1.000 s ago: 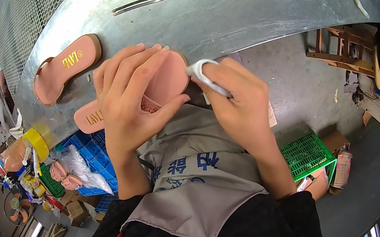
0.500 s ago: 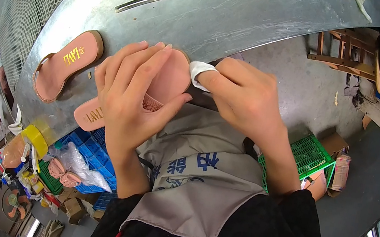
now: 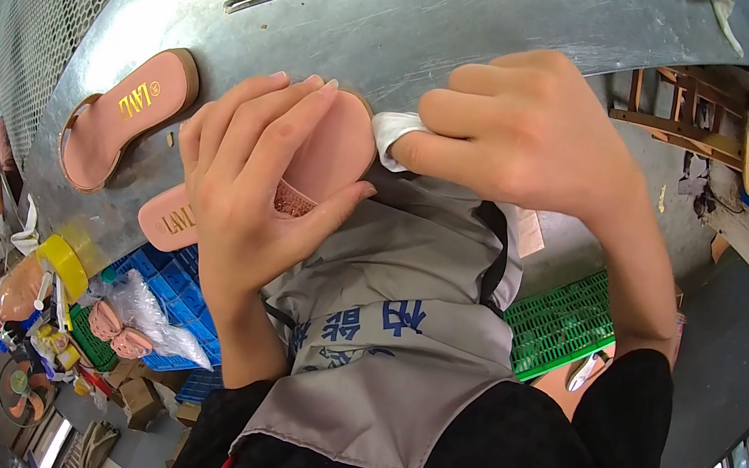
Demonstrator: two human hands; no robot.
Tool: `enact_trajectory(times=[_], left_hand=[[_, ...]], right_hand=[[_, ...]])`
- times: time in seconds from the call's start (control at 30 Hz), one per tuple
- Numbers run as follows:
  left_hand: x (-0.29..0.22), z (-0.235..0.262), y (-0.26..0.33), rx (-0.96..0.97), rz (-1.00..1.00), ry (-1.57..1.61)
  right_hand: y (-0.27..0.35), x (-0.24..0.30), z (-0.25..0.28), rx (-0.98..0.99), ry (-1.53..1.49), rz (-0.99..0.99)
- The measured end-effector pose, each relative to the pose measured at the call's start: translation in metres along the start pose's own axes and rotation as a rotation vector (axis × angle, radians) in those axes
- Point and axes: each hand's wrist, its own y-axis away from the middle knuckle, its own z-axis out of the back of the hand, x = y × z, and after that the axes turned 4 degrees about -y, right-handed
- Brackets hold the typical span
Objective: The recorder is cleaning and inspecting pink slippers at a workstation in a shoe manufacturing facility.
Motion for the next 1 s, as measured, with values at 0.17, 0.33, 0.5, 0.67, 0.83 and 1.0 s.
enact_trajectory(times=[0.17,0.33,0.5,0.67,0.83,1.0], left_hand=[[0.001,0.001,0.001,0.012,0.017,0.001],[0.002,0.004,0.001,0.027,0.036,0.009],[0.004,0.003,0.001,0.032,0.021,0.007],[0.004,0.003,0.000,0.026,0.027,0.004],[0.004,0.002,0.000,0.027,0.017,0.003],[0.004,0.003,0.001,0.028,0.023,0.003]], right_hand=[[-0.008,-0.020,-0.005,0.015,-0.198,0.038],[-0.010,-0.028,-0.011,0.024,-0.332,0.060],[-0.006,-0.020,-0.016,0.109,-0.238,0.118],[-0.009,-0.032,-0.009,0.015,-0.424,0.069],[-0.007,-0.028,-0.013,-0.052,-0.367,-0.016],[-0.008,-0.028,-0.012,-0.005,-0.377,-0.004]])
